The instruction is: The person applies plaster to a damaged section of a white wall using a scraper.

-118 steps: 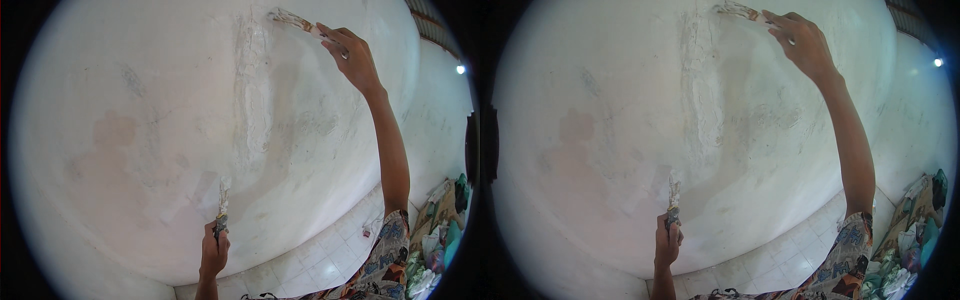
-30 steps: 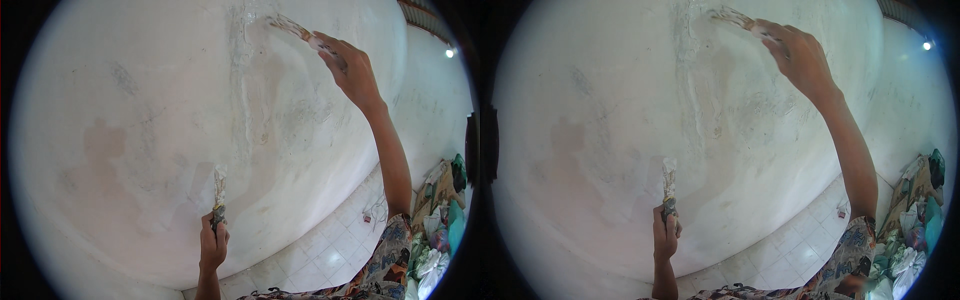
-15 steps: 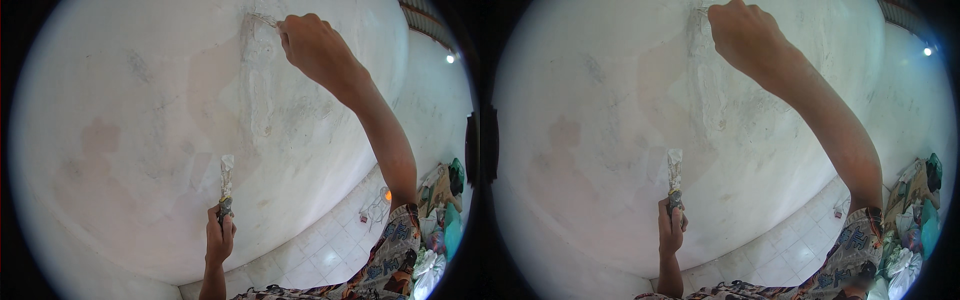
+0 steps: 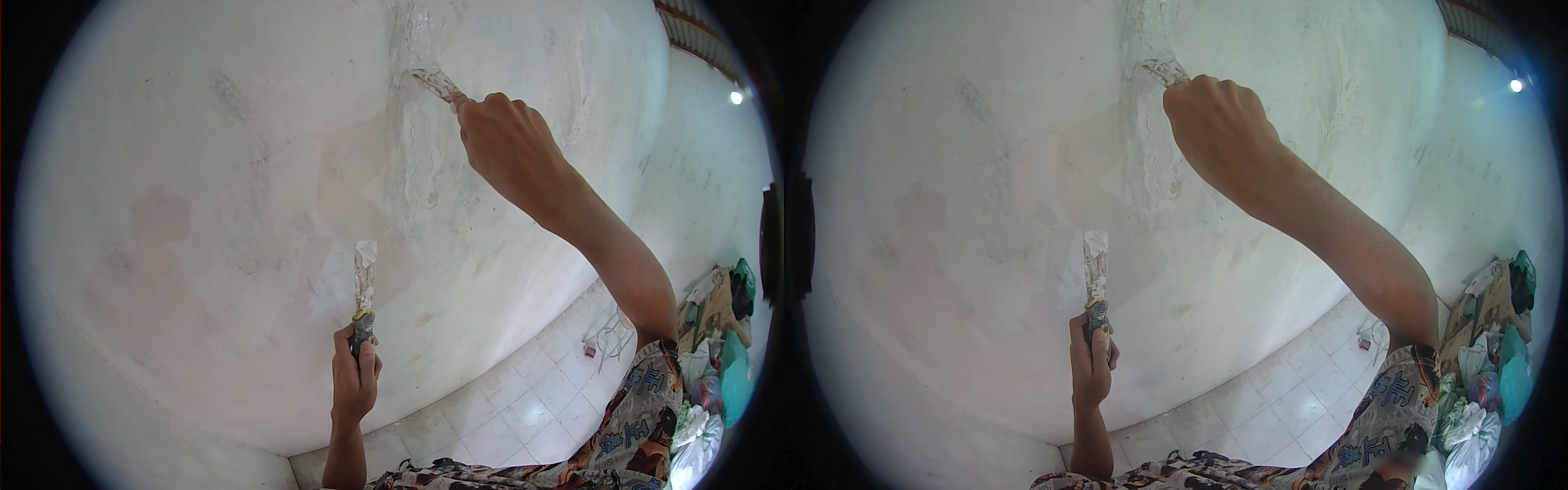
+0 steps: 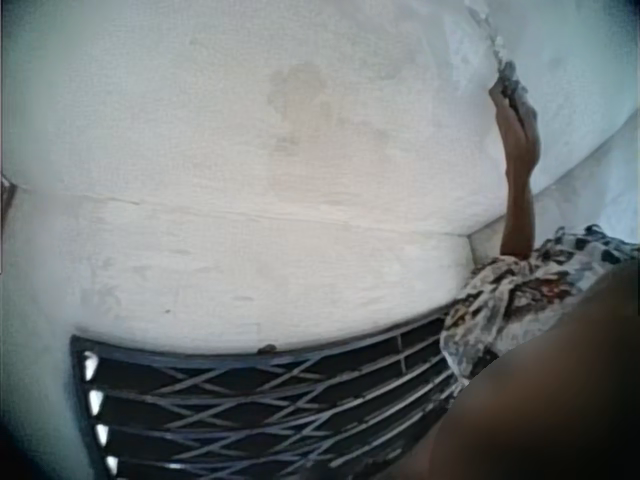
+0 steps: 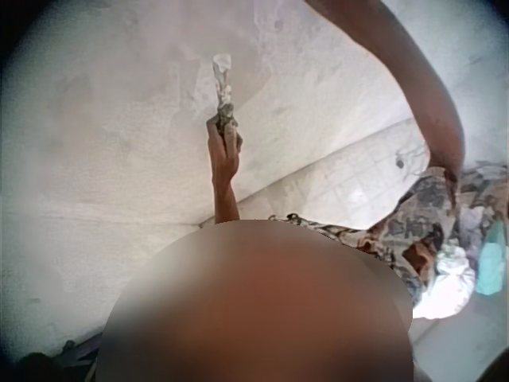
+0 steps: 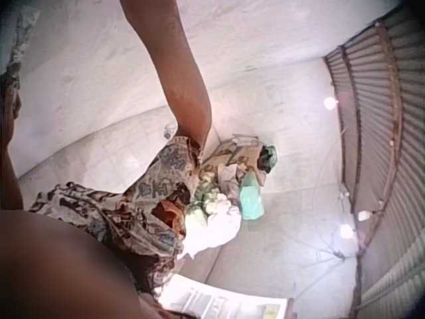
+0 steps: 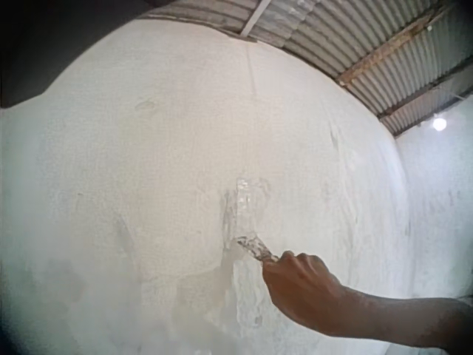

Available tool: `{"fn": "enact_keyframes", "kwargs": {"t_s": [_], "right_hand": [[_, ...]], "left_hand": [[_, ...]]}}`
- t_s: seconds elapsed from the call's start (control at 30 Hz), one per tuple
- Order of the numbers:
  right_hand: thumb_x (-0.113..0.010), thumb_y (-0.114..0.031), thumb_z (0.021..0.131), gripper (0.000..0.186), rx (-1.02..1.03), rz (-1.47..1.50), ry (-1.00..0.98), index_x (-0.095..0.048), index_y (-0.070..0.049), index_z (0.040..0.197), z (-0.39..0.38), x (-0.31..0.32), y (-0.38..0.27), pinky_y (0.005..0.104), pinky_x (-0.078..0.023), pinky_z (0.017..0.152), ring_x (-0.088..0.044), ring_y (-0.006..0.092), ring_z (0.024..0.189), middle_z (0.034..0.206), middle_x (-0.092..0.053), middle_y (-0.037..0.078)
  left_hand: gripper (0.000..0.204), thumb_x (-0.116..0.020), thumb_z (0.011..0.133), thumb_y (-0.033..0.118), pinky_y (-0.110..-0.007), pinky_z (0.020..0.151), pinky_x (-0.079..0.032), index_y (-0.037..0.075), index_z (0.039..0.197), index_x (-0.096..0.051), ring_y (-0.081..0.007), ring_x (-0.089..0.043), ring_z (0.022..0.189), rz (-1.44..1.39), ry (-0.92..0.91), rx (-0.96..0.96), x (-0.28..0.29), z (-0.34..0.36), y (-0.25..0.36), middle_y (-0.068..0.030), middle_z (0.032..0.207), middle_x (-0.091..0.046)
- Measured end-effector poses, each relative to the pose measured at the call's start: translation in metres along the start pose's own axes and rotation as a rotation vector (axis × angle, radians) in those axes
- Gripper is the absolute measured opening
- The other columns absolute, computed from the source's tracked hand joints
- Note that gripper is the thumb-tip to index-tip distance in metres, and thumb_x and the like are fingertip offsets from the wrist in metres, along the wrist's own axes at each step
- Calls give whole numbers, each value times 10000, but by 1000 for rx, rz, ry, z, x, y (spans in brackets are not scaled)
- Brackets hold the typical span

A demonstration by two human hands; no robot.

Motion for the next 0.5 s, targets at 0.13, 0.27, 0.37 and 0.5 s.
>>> {"fn": "enact_keyframes", "kwargs": {"t_s": [0.13,0.27,0.37,0.5], "right_hand": [[-546,84,764,150,30,5,87,-538,46,619,2,2,6,337,-487,407,-648,290,528,583,-578,205],[-558,17,826,147,-114,209,-21,-577,48,684,-5,5,41,372,-499,507,-602,282,516,582,-577,176],[-591,-90,884,130,-164,219,57,-664,16,872,-18,4,78,385,-500,660,-602,283,623,674,-622,139],[-646,-166,886,242,-247,288,98,-670,-51,1097,-26,7,110,372,-493,768,-619,261,802,946,-665,88]], "left_hand": [[172,-343,1001,95,-212,422,-338,-14,1123,-399,-63,-415,511,20,4,-5,-1,-2,4,-78,892,-501],[170,-335,1001,89,-213,421,-337,-16,1120,-396,-63,-411,515,16,8,-24,0,-6,5,-80,894,-500],[190,-360,998,87,-228,425,-338,-33,1141,-397,-69,-411,503,20,32,-14,4,-9,3,-83,857,-521],[217,-390,996,86,-242,431,-339,-51,1165,-395,-74,-413,493,15,34,-12,5,-7,7,-83,815,-542]]}}
Point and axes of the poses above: each hand's wrist, its own z-axis towards the middle knuckle, its own x-axis out of the back of the hand, y = z × x, the point moved 7 cm from there along z, towards the middle knuckle
